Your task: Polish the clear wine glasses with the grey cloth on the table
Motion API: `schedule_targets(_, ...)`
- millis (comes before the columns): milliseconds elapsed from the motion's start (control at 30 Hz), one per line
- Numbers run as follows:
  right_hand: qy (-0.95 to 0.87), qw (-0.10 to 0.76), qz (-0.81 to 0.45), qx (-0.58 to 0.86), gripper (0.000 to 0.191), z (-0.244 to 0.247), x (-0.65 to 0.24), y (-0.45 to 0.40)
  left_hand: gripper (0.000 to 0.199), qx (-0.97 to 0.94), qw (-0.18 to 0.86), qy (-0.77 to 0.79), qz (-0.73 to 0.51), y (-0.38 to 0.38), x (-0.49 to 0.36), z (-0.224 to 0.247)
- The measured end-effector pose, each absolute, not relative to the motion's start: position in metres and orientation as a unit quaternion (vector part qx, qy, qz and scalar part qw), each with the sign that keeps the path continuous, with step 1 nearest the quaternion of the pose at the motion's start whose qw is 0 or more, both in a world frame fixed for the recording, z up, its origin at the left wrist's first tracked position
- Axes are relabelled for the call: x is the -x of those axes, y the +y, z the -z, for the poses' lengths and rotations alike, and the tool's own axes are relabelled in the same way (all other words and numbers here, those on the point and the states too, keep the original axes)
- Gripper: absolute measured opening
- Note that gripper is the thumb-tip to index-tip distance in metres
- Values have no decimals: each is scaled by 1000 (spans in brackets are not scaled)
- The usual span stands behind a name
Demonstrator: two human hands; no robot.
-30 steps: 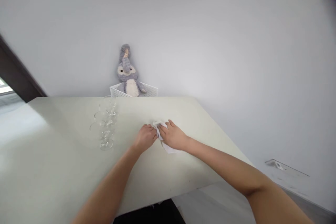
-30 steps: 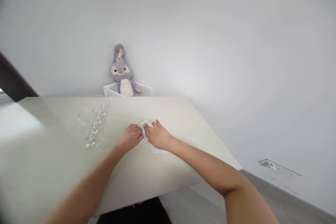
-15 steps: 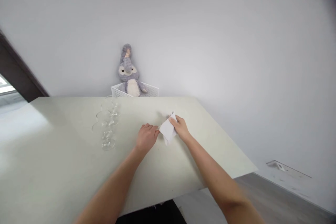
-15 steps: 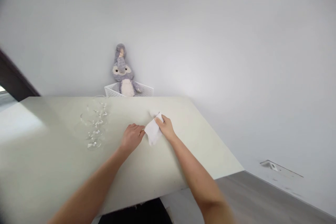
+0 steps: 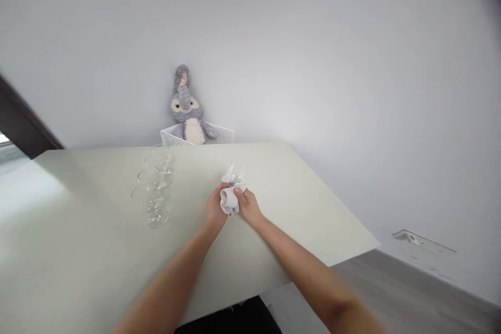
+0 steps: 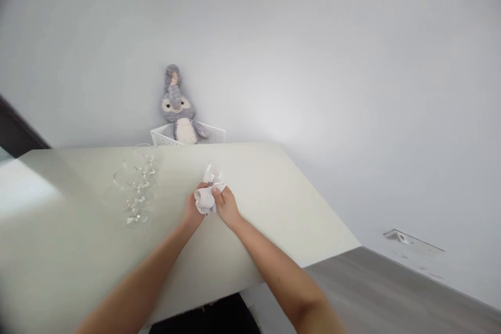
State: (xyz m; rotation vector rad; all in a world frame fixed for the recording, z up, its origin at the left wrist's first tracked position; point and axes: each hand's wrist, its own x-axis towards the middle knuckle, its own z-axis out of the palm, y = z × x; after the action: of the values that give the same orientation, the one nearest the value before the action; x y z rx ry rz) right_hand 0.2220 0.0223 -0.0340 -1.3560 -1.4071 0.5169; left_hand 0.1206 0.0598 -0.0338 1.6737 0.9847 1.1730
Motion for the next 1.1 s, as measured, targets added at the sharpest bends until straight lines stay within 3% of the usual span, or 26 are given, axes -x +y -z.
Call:
schedule_targets(133,-757,296,-11,583,33,29,-248,13,15,-706,369,390,-461,69,-120,38)
schedule_targets(200,-819,176,34,546,34,23,-257,8,16,-722,316,401,-468,74,-118,42)
schedule_targets(300,-837,114,14,535,45,8,-268,6,17,-710,243,435,-497,81,-113,44)
schedule_targets(433,-726,268,-64,630,42,-11,-271,18,16,-696,198,443,-529,83,-108,39)
schedule_targets(567,-633,442,-269,576,34,0,-245,36,12,-743,187,402,-501,72,-114,37)
schedule_targets(700,-509,559,-360,547,27,18,-226,57,18,-732,189,431,-493,64,-122,41)
schedule_targets(833,-396,631,-339,574,22,20,-258,90,45,-723,205,451,-481,64,-126,48)
schedule_targets(1033,-290,668,-305,614,18,25,-339,128,66,-803,333,357,-343,63,-131,63)
schedule_targets(1100,-273,667,-322,614,17,30,-351,131,64,-813,341,347,-319,62,-132,64)
